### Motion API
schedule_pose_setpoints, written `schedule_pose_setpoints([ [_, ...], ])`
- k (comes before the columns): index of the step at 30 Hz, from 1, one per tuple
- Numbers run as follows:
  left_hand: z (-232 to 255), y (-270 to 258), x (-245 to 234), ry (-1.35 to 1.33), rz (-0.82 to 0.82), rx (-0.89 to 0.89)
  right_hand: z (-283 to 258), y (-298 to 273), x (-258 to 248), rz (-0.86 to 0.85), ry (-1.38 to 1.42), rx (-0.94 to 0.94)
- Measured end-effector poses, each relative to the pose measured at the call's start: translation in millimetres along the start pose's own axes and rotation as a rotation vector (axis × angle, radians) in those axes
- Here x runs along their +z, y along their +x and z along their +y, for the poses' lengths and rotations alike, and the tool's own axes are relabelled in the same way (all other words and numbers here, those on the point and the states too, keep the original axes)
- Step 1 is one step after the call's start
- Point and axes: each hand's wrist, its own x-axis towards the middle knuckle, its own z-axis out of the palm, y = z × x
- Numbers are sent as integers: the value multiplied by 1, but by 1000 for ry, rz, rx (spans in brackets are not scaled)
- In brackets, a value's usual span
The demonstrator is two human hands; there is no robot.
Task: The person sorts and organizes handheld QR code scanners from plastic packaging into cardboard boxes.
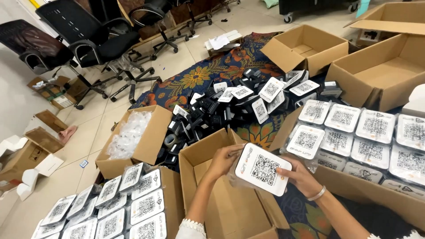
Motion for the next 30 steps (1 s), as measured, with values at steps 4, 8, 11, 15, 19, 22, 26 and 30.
schedule_pose_setpoints([
  [4,-34,7,6,131,154,539,-4,0,14,-91,-199,17],
  [8,-12,-29,6,369,315,703,-3,4,20,21,-216,53],
  [11,-21,-38,15,560,334,600,9,8,22,104,-261,7],
  [15,-65,-32,35,956,533,727,23,6,42,250,-272,-80],
  [19,-76,-43,53,1061,580,831,27,4,54,372,-112,-69],
  [22,-79,-53,67,1054,584,874,36,10,51,432,56,-41],
  [26,-90,-60,97,992,480,951,56,14,53,339,159,109],
  [30,-126,-70,137,839,434,1074,89,23,47,313,414,215],
])
